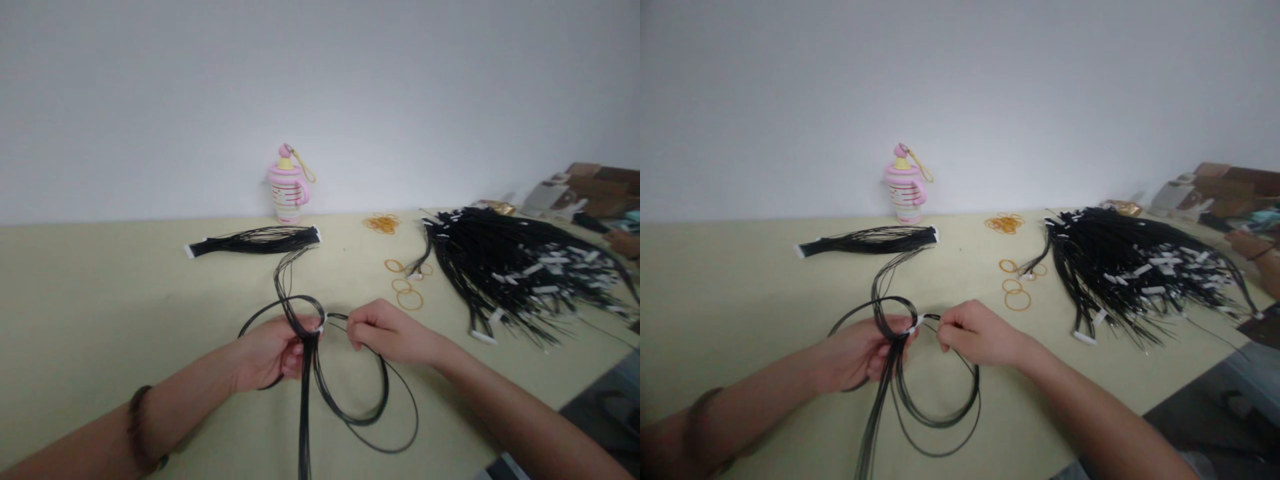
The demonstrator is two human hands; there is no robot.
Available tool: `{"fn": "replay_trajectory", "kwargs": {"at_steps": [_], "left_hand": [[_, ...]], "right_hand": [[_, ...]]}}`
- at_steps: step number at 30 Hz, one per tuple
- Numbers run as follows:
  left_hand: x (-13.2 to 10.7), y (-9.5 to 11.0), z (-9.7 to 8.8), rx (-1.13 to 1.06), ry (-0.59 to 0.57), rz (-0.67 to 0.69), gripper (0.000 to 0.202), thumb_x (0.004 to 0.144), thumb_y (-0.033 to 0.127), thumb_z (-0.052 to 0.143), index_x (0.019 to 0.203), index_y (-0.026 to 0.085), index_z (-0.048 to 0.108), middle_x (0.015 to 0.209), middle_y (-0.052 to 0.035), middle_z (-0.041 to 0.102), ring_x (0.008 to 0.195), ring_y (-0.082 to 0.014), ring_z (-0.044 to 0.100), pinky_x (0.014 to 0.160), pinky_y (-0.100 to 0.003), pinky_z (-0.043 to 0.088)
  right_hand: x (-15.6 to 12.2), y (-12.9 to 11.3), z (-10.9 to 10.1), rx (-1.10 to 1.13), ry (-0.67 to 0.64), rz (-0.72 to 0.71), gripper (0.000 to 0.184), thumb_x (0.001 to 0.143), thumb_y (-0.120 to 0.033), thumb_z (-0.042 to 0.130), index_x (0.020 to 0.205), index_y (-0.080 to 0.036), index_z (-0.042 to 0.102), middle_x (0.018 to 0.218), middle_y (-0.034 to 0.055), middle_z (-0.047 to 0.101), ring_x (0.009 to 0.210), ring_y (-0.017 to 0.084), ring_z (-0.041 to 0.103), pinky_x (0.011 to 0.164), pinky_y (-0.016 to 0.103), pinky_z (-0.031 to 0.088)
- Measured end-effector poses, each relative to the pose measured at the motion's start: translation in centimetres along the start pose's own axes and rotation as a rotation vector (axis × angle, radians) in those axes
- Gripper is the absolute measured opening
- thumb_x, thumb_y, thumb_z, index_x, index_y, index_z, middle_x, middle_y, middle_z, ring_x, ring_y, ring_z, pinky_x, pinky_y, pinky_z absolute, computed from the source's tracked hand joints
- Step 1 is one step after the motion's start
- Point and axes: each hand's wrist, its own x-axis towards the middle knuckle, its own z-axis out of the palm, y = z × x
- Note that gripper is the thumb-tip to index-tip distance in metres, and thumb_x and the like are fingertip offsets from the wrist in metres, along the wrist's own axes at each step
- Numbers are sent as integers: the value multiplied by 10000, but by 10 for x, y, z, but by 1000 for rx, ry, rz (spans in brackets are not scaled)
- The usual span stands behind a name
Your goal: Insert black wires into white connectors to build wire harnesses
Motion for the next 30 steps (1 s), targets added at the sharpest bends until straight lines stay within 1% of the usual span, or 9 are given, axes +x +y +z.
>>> {"fn": "replay_trajectory", "kwargs": {"at_steps": [5, 8, 11, 15, 18, 22, 26, 30], "left_hand": [[0, 0, -4, 17, -76, 5, 229, 673, 325, 603, 595, 133, 507, 403, 76, 306, 343, -13, 222, 332, -117, 145], [1, -1, -5, 10, -103, 15, 238, 671, 329, 609, 587, 131, 507, 402, 74, 305, 346, -15, 234, 334, -122, 155], [0, -1, -4, 16, -97, 17, 232, 686, 320, 598, 585, 130, 508, 407, 72, 303, 351, -16, 243, 337, -124, 155], [-1, 0, -3, 9, -94, 16, 233, 687, 320, 600, 586, 129, 512, 406, 70, 309, 349, -13, 237, 335, -123, 148], [-1, 0, -3, 10, -83, 22, 232, 684, 319, 603, 590, 125, 516, 408, 68, 320, 346, -8, 236, 335, -118, 150], [1, -1, -5, 19, -106, 26, 249, 672, 341, 621, 601, 128, 513, 406, 73, 316, 345, -9, 237, 335, -117, 154], [1, -1, -4, 26, -99, 22, 256, 669, 348, 624, 601, 129, 510, 405, 74, 324, 346, -7, 229, 333, -111, 155], [-1, 0, -1, 44, -64, 12, 254, 651, 342, 638, 593, 129, 512, 397, 73, 332, 346, -7, 236, 332, -108, 164]], "right_hand": [[0, 0, 1, 12, 19, -19, 206, 742, -131, 387, 622, -135, 554, 537, -32, 462, 503, 67, 397, 486, 166, 309], [-2, -1, 0, 18, 51, -24, 207, 748, -136, 387, 608, -139, 539, 533, -34, 453, 510, 66, 398, 497, 169, 313], [-3, -3, -2, 18, 53, -15, 206, 752, -140, 388, 603, -140, 529, 531, -34, 449, 512, 67, 397, 500, 172, 315], [-2, -4, -2, 0, 20, -3, 199, 739, -125, 386, 596, -138, 523, 519, -34, 452, 495, 64, 391, 476, 171, 301], [-2, -4, -1, -1, 28, 2, 196, 732, -117, 383, 587, -136, 513, 518, -34, 450, 497, 63, 395, 480, 170, 305], [-2, -3, -2, -11, 36, 4, 193, 733, -122, 386, 580, -136, 503, 510, -37, 438, 486, 59, 385, 465, 166, 295], [-1, -2, -2, -16, 39, -12, 197, 742, -127, 383, 588, -136, 506, 519, -36, 442, 501, 59, 390, 477, 164, 301], [-1, -3, 0, -38, 41, -39, 187, 742, -136, 393, 565, -141, 455, 508, -48, 382, 484, 50, 339, 446, 160, 264]]}}
